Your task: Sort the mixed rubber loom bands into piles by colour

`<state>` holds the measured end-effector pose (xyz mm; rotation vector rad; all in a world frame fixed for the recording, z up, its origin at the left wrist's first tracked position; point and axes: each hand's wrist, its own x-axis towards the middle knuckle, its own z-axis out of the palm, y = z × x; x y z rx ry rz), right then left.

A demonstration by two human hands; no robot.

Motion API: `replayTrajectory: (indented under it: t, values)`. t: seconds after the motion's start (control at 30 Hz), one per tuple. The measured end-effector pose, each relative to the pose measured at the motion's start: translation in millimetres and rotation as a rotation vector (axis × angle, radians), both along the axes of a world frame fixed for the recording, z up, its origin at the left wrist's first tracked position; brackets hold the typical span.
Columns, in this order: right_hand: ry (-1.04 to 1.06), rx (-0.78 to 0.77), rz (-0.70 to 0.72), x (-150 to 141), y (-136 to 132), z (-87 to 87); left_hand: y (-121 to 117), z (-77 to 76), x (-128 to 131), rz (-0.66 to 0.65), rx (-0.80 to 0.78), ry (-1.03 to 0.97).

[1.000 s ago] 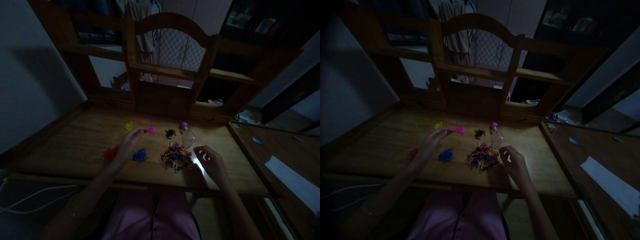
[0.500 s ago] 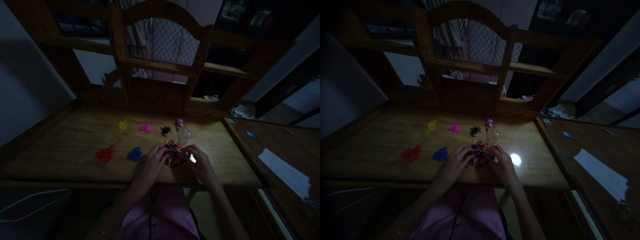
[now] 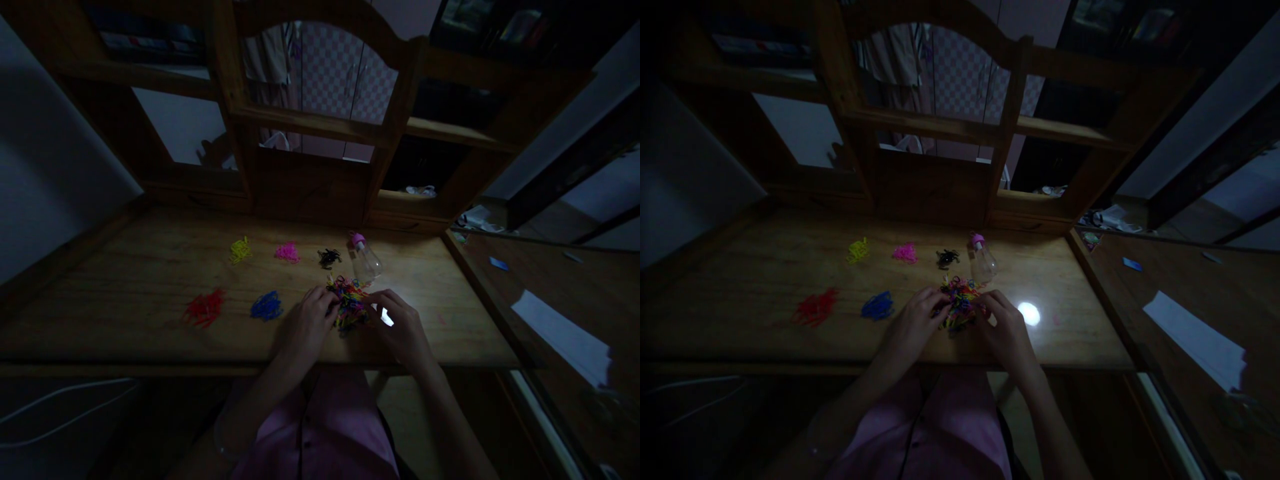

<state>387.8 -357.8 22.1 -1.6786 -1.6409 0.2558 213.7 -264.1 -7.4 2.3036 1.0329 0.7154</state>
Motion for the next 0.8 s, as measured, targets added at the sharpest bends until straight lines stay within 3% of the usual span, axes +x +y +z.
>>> replayTrajectory:
  t: [0.23, 0.57, 0.67, 0.8]
  values:
    - [0.018, 0.012, -0.007, -5, 4, 4.8, 4, -0.8, -5, 0.017, -0.106, -0.159]
    - [0.056, 0.024, -0.011, -11, 20, 11.0, 8, -4.6, -19, 0.147, -0.409, -0.375]
    - [0.053, 0.02, 0.001, -12, 28, 12.6, 9, -2.2, -23, 0.135, -0.397, -0.393]
    - [0.018, 0.025, 0.032, -13, 43, 12.2, 10, 1.2, -29, 0.14, -0.269, -0.378]
